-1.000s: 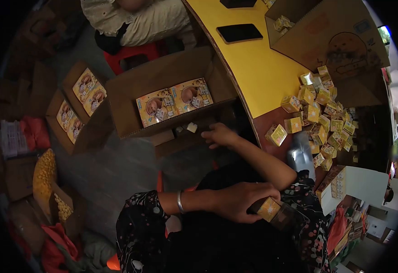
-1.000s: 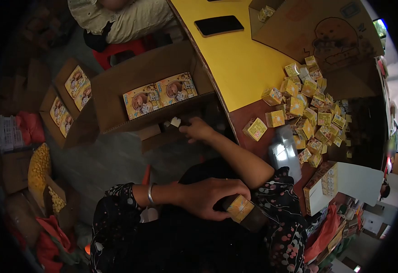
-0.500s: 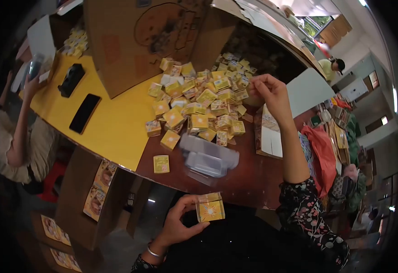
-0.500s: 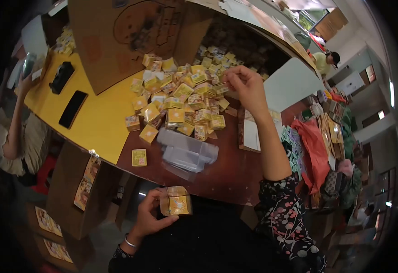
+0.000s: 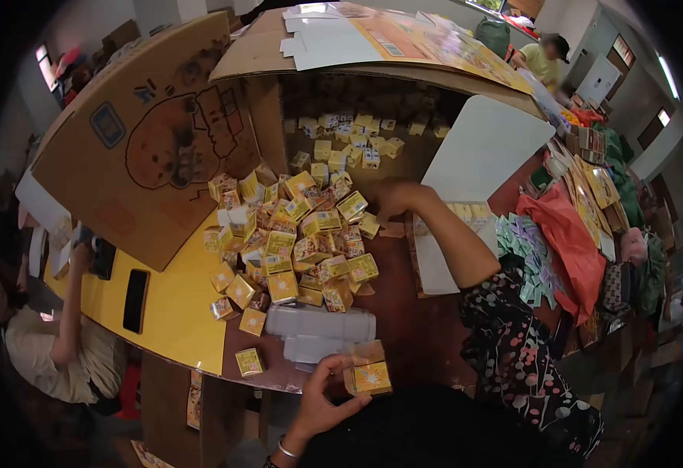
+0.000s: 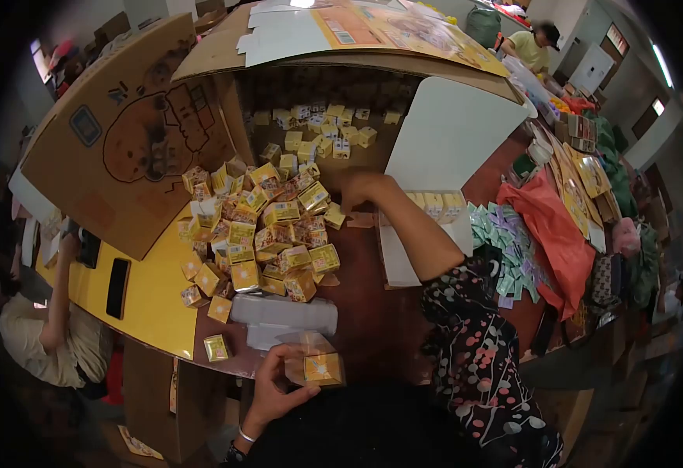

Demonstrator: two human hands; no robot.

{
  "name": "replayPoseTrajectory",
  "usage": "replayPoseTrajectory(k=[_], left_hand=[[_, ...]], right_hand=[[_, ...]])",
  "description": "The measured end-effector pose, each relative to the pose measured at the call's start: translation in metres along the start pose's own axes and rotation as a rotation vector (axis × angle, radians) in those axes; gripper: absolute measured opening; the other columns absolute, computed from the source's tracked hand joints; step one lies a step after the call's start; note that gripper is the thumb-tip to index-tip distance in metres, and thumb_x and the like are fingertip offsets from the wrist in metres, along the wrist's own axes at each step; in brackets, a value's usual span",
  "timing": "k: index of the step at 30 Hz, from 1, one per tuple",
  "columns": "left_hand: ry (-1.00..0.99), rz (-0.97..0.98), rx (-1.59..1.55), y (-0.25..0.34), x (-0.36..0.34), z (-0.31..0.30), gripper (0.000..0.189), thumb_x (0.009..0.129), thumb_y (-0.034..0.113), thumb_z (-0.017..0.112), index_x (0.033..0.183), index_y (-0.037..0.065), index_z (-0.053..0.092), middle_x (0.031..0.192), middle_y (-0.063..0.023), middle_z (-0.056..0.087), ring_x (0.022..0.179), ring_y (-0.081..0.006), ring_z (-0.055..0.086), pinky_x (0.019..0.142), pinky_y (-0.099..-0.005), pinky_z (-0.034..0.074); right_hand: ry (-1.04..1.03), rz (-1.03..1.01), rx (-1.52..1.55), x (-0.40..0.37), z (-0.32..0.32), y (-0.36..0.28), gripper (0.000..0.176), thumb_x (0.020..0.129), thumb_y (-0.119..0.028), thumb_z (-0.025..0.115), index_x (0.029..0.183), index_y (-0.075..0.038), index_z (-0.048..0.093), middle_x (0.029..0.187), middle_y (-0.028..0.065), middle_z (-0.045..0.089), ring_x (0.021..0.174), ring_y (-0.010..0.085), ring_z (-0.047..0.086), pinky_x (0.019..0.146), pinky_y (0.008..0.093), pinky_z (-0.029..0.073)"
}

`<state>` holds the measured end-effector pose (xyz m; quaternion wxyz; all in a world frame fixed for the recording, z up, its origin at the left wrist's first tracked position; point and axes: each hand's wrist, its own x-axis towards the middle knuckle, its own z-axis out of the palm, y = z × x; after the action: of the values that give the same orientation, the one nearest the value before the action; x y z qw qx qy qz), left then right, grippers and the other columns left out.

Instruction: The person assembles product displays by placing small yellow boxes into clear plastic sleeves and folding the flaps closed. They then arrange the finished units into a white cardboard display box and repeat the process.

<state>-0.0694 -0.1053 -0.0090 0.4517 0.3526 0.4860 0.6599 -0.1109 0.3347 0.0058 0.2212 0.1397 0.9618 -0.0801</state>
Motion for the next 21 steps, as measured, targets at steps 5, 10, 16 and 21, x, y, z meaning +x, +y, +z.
replayPoseTrajectory(k=[5, 10, 16, 21], left_hand=[[0.062, -0.055, -0.062, -0.001, 0.03, 0.001, 0.063, 0.082, -0.004, 0.08, 0.134, 0.003, 0.046, 0.135, -0.0128, 0.062, 0.124, -0.0207, 0.06, 0.102, -0.0343, 0.053], [0.096, -0.028, 0.008, -0.002, 0.044, 0.004, 0.065, 0.081, -0.002, 0.082, 0.135, 0.003, 0.046, 0.134, -0.0132, 0.062, 0.124, -0.0206, 0.06, 0.103, -0.0359, 0.052], [0.148, -0.006, -0.202, -0.012, 0.051, 0.017, 0.065, 0.08, -0.001, 0.081, 0.135, 0.003, 0.047, 0.133, -0.0144, 0.062, 0.126, -0.0221, 0.059, 0.106, -0.0369, 0.05], [0.01, -0.043, -0.456, 0.0, 0.058, 0.032, 0.065, 0.08, 0.003, 0.079, 0.136, 0.002, 0.047, 0.134, -0.0173, 0.06, 0.128, -0.0268, 0.057, 0.11, -0.0404, 0.047]], right_hand=[[0.069, 0.152, 0.146, -0.019, 0.031, -0.032, 0.049, 0.071, -0.034, 0.085, 0.101, 0.002, 0.073, 0.1, 0.023, 0.073, 0.097, 0.0383, 0.071, 0.085, 0.0459, 0.056], [0.416, 0.051, 0.334, -0.076, 0.033, -0.027, 0.054, 0.074, -0.022, 0.085, 0.119, -0.001, 0.062, 0.106, 0.0213, 0.072, 0.101, 0.035, 0.071, 0.09, 0.0411, 0.056], [0.382, -0.232, 1.093, -0.183, 0.01, -0.042, 0.05, 0.083, 0.01, 0.073, 0.128, -0.007, 0.058, 0.12, 0.0051, 0.067, 0.112, 0.0157, 0.067, 0.091, 0.0316, 0.057], [0.337, -0.444, 1.269, -0.233, 0.024, -0.042, 0.059, 0.085, 0.011, 0.073, 0.138, -0.005, 0.053, 0.137, 0.0069, 0.056, 0.115, 0.0171, 0.066, 0.093, 0.0314, 0.058]])
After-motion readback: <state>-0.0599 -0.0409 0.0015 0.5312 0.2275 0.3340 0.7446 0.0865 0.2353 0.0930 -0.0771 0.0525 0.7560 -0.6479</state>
